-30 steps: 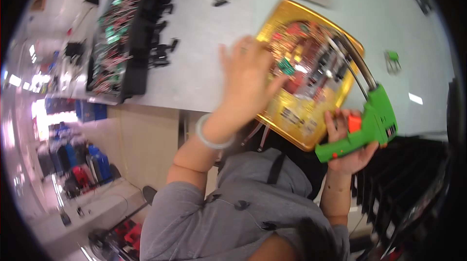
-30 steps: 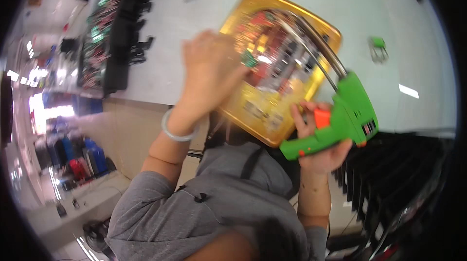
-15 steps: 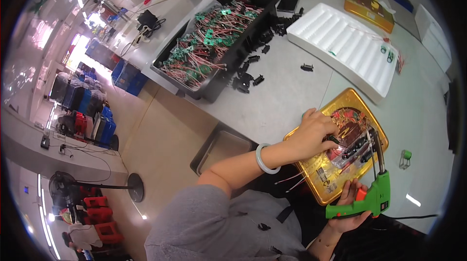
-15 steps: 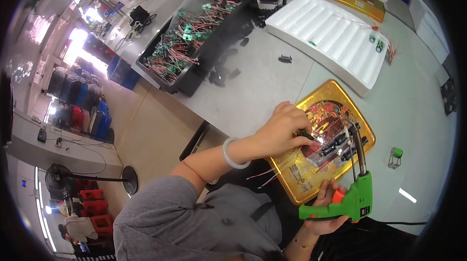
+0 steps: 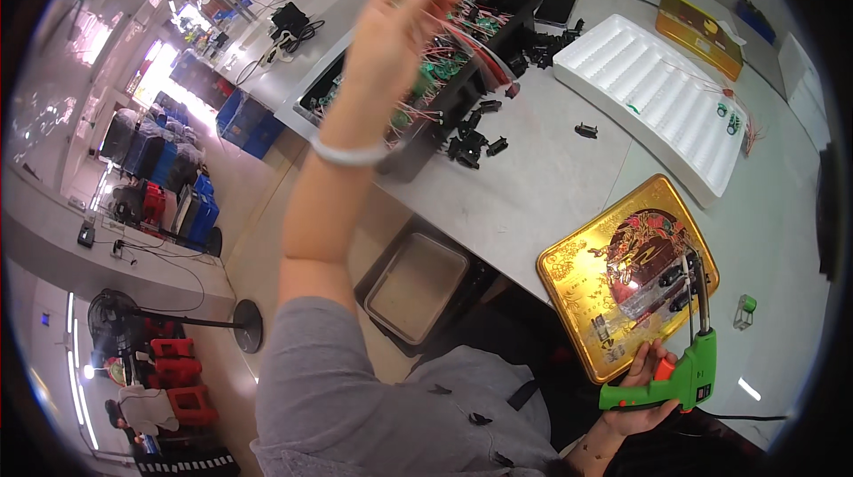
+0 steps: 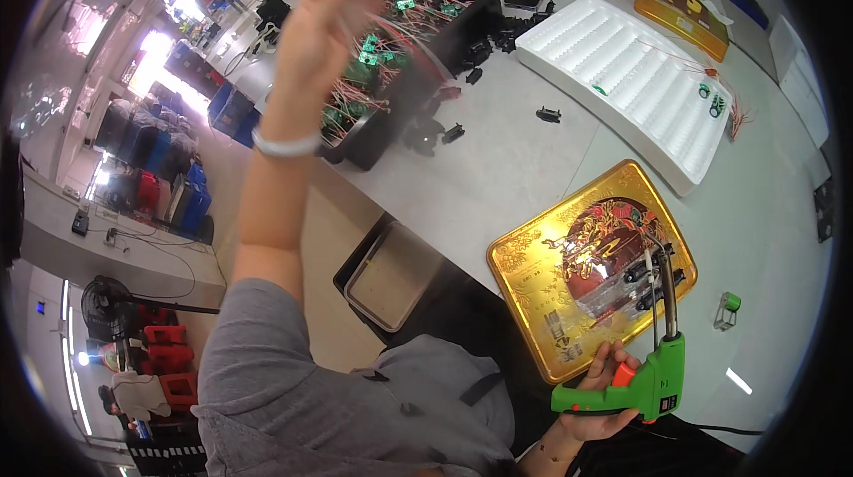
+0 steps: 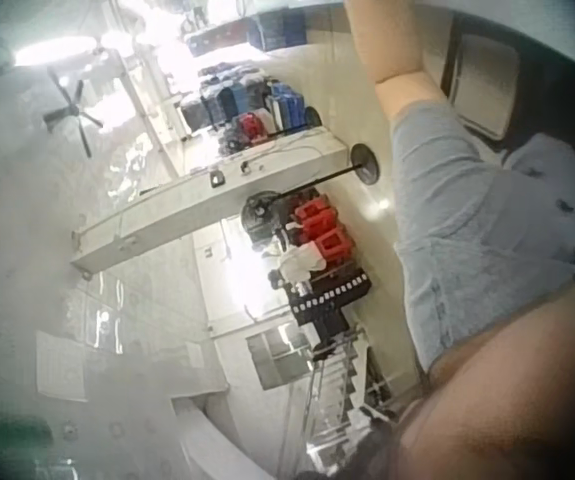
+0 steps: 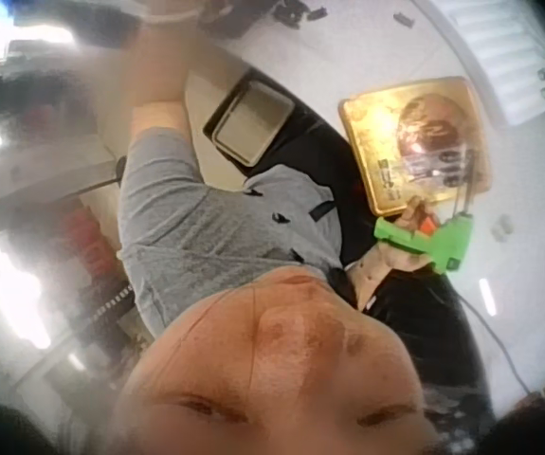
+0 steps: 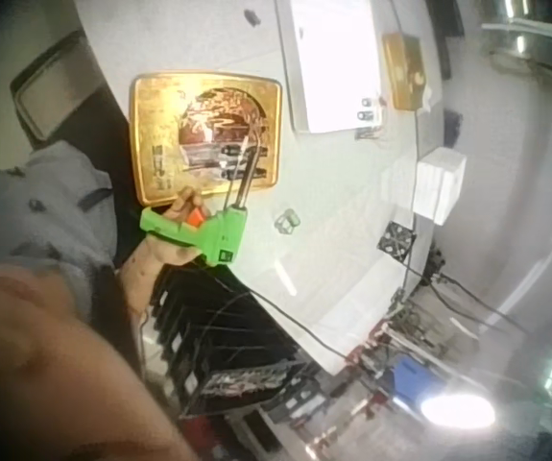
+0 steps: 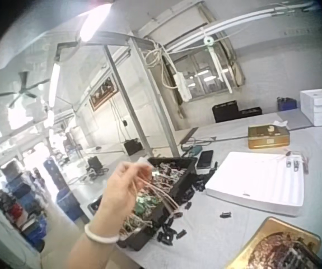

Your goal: The person uses a green heat gun to solder wires onto small electronic circuit boards. They pick up boards from a black bin, apply heat to the connection points, and place the finished boards into a white foam tray. The process is repeated for multiple units.

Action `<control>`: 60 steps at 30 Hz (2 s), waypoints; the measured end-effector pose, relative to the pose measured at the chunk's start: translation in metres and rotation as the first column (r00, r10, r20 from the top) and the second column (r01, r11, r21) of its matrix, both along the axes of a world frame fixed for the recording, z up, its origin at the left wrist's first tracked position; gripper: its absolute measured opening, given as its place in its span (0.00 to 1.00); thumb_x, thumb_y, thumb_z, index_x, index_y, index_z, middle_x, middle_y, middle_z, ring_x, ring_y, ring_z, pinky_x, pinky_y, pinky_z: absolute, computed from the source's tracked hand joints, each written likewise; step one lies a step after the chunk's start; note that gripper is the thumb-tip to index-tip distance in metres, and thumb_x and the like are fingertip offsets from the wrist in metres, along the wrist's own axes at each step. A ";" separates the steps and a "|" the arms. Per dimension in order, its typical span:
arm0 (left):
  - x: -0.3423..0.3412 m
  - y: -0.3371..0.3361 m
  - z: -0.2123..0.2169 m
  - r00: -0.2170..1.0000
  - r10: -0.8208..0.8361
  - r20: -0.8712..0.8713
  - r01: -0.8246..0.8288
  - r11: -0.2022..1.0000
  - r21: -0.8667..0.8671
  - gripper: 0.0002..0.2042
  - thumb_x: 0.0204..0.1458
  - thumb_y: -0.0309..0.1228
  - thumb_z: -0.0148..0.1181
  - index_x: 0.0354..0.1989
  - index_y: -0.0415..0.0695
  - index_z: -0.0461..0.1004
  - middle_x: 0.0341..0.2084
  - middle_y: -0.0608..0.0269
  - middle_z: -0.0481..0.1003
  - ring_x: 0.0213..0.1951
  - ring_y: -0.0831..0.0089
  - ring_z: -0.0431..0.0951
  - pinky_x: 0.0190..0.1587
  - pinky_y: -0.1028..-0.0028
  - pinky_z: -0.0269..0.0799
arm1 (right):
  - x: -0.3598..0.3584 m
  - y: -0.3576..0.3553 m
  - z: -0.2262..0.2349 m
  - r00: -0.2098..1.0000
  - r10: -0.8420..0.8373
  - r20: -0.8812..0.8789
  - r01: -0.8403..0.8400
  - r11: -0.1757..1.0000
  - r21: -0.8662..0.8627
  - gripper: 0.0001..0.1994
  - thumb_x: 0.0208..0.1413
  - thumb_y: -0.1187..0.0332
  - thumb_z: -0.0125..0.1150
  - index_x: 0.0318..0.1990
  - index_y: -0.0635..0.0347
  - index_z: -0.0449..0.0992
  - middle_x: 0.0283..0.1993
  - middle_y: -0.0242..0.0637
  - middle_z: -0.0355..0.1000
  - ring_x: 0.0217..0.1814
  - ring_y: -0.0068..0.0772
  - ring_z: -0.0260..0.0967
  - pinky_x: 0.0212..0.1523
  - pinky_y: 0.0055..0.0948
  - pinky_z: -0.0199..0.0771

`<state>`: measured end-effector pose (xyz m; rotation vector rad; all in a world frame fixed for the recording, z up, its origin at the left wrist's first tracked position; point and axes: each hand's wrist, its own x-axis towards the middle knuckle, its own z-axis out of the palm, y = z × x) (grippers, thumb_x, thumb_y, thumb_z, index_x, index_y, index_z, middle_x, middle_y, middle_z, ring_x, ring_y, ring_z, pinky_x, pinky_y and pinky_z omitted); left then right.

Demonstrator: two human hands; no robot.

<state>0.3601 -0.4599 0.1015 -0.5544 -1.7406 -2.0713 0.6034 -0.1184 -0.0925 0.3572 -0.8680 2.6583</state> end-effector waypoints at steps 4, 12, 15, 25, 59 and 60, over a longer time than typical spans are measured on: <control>-0.058 -0.083 0.027 0.977 0.211 -0.014 -0.207 0.969 0.132 0.06 0.52 0.28 0.46 0.31 0.40 0.59 0.29 0.53 0.69 0.28 0.67 0.71 0.36 0.68 0.70 | 0.003 -0.005 -0.004 0.993 -0.069 0.099 0.070 0.998 -0.005 0.28 0.54 0.50 0.35 0.50 0.70 0.54 0.49 0.48 0.57 0.58 0.46 0.50 0.61 0.40 0.43; -0.152 -0.112 -0.053 0.894 0.306 0.327 -0.412 0.848 0.333 0.06 0.53 0.30 0.43 0.32 0.40 0.62 0.27 0.56 0.69 0.31 0.65 0.70 0.36 0.62 0.68 | 0.001 -0.003 -0.001 0.992 -0.080 0.095 0.078 0.997 0.030 0.28 0.54 0.51 0.34 0.50 0.70 0.55 0.50 0.45 0.56 0.58 0.46 0.49 0.61 0.40 0.44; -0.158 -0.128 -0.072 0.693 0.720 0.045 -0.702 0.688 -0.183 0.06 0.48 0.28 0.47 0.33 0.39 0.63 0.26 0.54 0.68 0.28 0.65 0.69 0.35 0.65 0.68 | 0.000 -0.003 0.002 0.994 -0.076 0.081 0.072 0.996 0.046 0.28 0.54 0.51 0.34 0.50 0.70 0.55 0.50 0.44 0.55 0.58 0.46 0.49 0.61 0.40 0.44; -0.036 -0.102 -0.066 0.965 0.134 0.225 0.146 0.438 -0.887 0.13 0.51 0.37 0.45 0.31 0.40 0.72 0.27 0.63 0.73 0.34 0.76 0.71 0.39 0.76 0.64 | 0.003 -0.005 -0.001 0.991 -0.100 0.094 0.097 0.995 0.038 0.28 0.54 0.51 0.37 0.50 0.71 0.55 0.49 0.44 0.56 0.58 0.47 0.50 0.62 0.40 0.44; -0.218 0.397 -0.124 0.909 0.291 -0.297 -0.353 0.163 -0.921 0.12 0.40 0.43 0.55 0.25 0.50 0.77 0.32 0.62 0.73 0.44 0.62 0.65 0.47 0.59 0.52 | -0.010 0.067 0.004 0.903 -0.391 0.178 0.412 0.906 -0.099 0.27 0.48 0.45 0.42 0.45 0.61 0.60 0.43 0.38 0.60 0.48 0.35 0.56 0.54 0.43 0.50; -0.221 0.403 -0.125 0.918 0.300 -0.258 -0.314 0.157 -0.936 0.13 0.40 0.44 0.54 0.26 0.50 0.77 0.33 0.62 0.73 0.44 0.63 0.65 0.47 0.58 0.51 | -0.010 0.067 0.005 0.901 -0.383 0.204 0.408 0.908 -0.095 0.27 0.48 0.45 0.41 0.45 0.60 0.60 0.43 0.37 0.60 0.46 0.34 0.56 0.54 0.42 0.50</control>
